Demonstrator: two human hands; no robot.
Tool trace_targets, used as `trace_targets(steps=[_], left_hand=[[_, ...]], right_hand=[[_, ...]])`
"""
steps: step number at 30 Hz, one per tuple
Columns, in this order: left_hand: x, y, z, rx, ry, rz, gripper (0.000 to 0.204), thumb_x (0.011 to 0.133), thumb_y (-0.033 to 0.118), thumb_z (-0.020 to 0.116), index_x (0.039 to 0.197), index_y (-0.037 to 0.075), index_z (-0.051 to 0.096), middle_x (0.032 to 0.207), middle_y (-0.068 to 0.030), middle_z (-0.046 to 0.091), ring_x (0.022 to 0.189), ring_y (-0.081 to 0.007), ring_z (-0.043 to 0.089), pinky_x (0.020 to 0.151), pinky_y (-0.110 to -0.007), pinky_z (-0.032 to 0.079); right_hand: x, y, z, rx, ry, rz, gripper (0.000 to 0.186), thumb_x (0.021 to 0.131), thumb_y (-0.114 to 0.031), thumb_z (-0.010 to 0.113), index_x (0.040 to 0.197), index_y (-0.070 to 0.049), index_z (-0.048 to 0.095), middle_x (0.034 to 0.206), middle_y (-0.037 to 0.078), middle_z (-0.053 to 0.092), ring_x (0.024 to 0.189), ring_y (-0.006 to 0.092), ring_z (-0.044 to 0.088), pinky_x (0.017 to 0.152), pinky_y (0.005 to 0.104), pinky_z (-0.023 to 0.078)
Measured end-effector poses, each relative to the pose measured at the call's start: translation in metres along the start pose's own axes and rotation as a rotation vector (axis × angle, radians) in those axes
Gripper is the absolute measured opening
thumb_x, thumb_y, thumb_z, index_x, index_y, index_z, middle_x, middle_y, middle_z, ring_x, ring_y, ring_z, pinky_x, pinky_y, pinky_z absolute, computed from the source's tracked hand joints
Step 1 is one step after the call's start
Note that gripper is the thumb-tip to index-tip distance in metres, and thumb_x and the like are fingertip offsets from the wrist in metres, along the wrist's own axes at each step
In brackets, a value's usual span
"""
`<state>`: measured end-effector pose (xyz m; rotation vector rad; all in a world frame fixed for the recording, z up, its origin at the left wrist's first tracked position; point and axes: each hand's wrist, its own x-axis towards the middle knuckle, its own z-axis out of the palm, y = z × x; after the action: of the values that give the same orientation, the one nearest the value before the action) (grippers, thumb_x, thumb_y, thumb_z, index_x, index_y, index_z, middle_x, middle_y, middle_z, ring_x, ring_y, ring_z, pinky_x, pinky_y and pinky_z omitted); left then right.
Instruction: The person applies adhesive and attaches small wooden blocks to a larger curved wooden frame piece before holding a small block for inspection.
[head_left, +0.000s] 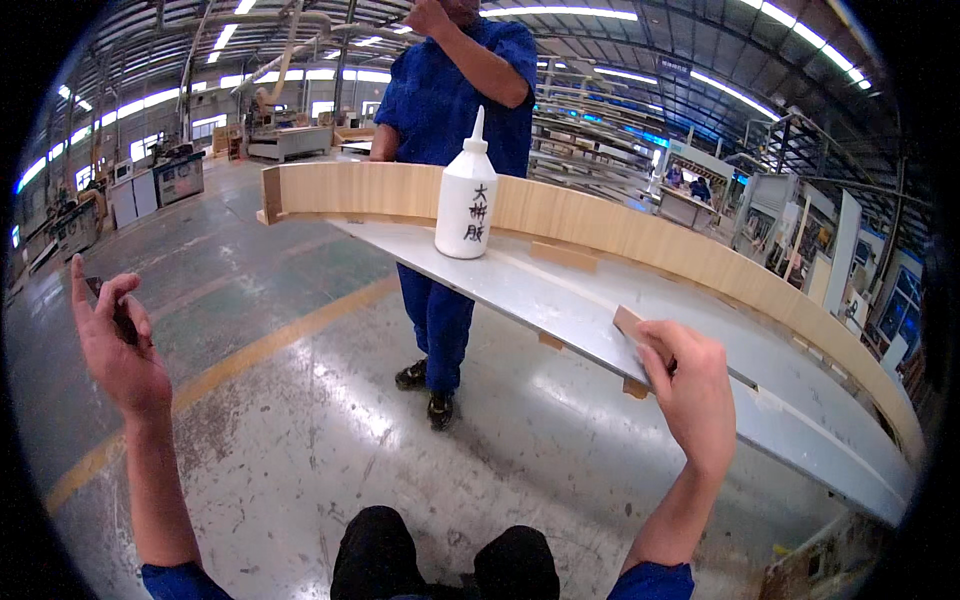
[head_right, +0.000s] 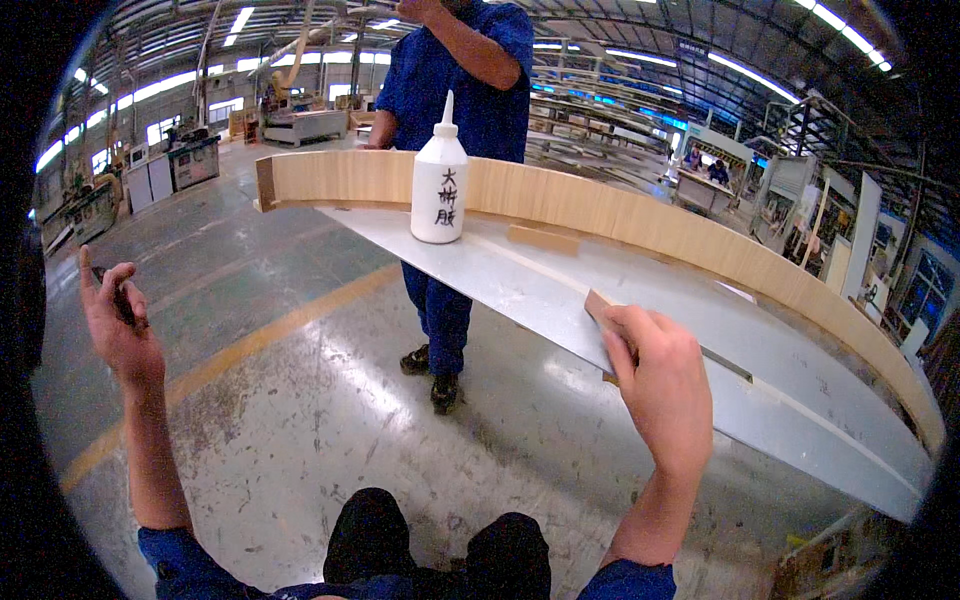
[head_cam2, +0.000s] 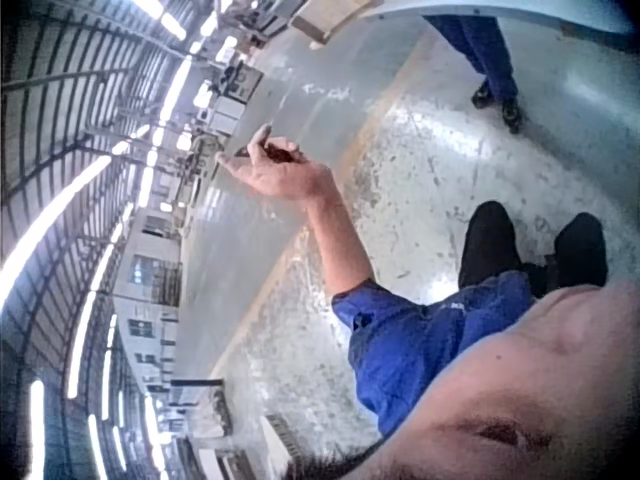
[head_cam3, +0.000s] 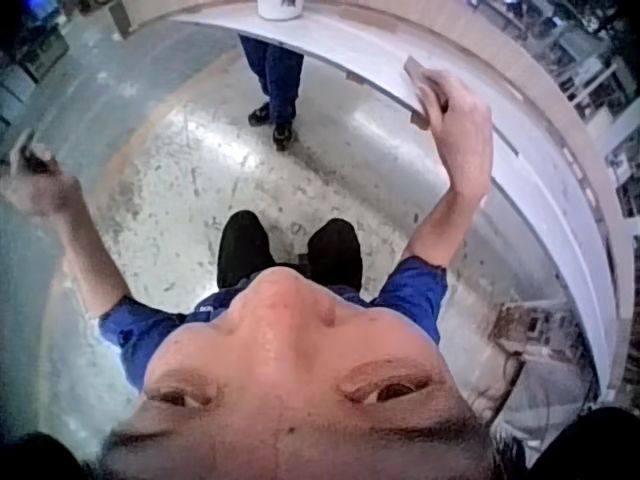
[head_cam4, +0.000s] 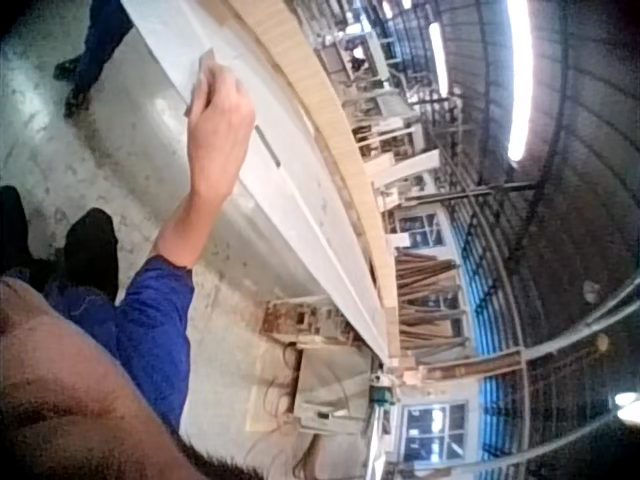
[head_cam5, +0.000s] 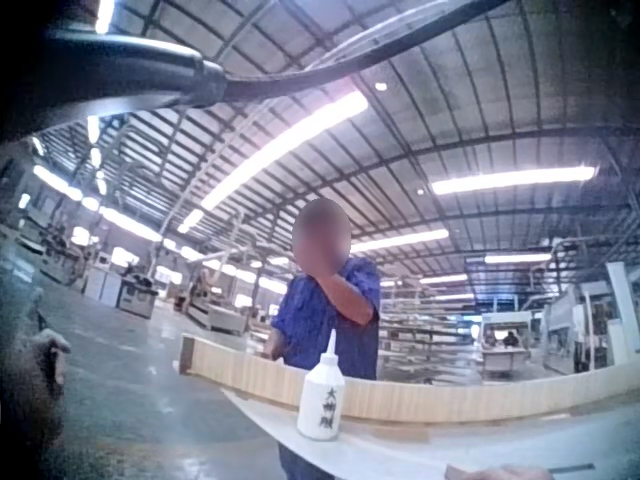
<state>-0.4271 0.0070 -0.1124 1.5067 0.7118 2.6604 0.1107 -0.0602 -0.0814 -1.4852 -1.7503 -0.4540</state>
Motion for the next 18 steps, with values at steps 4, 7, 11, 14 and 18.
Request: trace_targets(steps=[4,7,11,14,18], left_hand=[[-0.005,-0.012,0.001,0.011,-0.017,0.006,0.061,0.112,0.016,0.047,0.169,0.002,0.026,0.106,-0.0085,0.072,0.064,-0.0029,0.043,0.054,-0.018,0.036],[-0.005,-0.004,-0.001,0.073,-0.021,0.005,0.063,0.112,0.017,0.047,0.169,0.001,0.025,0.105,-0.0079,0.072,0.064,-0.0027,0.043,0.054,-0.018,0.036],[-0.013,-0.009,0.01,0.031,-0.004,-0.035,0.061,0.11,0.016,0.051,0.166,0.001,0.031,0.103,-0.0053,0.072,0.06,-0.0037,0.042,0.05,-0.019,0.03],[-0.021,-0.012,0.019,0.022,-0.02,-0.086,0.054,0.11,0.018,0.05,0.16,0.0,0.039,0.103,-0.005,0.071,0.061,-0.0036,0.044,0.051,-0.02,0.031],[-0.047,-0.031,0.044,-0.062,0.0,-0.162,0.027,0.11,0.019,0.053,0.131,0.003,0.051,0.101,-0.0059,0.068,0.059,-0.0055,0.045,0.054,-0.021,0.034]], right_hand=[[-0.001,0.001,-0.006,0.011,-0.008,0.011,0.02,0.093,-0.007,0.075,0.112,0.0,0.072,0.098,0.021,0.074,0.084,0.0395,0.072,0.077,0.0449,0.056],[0.0,0.001,-0.002,0.022,0.002,-0.001,0.019,0.093,-0.007,0.075,0.111,0.0,0.072,0.097,0.021,0.074,0.083,0.0394,0.072,0.076,0.0453,0.056],[0.0,-0.001,0.0,0.028,0.006,0.022,0.018,0.094,-0.007,0.075,0.11,0.0,0.072,0.096,0.021,0.073,0.083,0.0391,0.072,0.076,0.0453,0.056],[0.002,0.001,-0.003,-0.001,0.011,-0.01,0.02,0.093,-0.004,0.075,0.111,0.002,0.072,0.095,0.02,0.074,0.078,0.0329,0.071,0.074,0.0402,0.056],[0.0,0.002,-0.007,-0.044,0.011,-0.019,0.021,0.091,-0.002,0.076,0.111,0.003,0.072,0.095,0.02,0.075,0.077,0.0303,0.072,0.074,0.0377,0.056]])
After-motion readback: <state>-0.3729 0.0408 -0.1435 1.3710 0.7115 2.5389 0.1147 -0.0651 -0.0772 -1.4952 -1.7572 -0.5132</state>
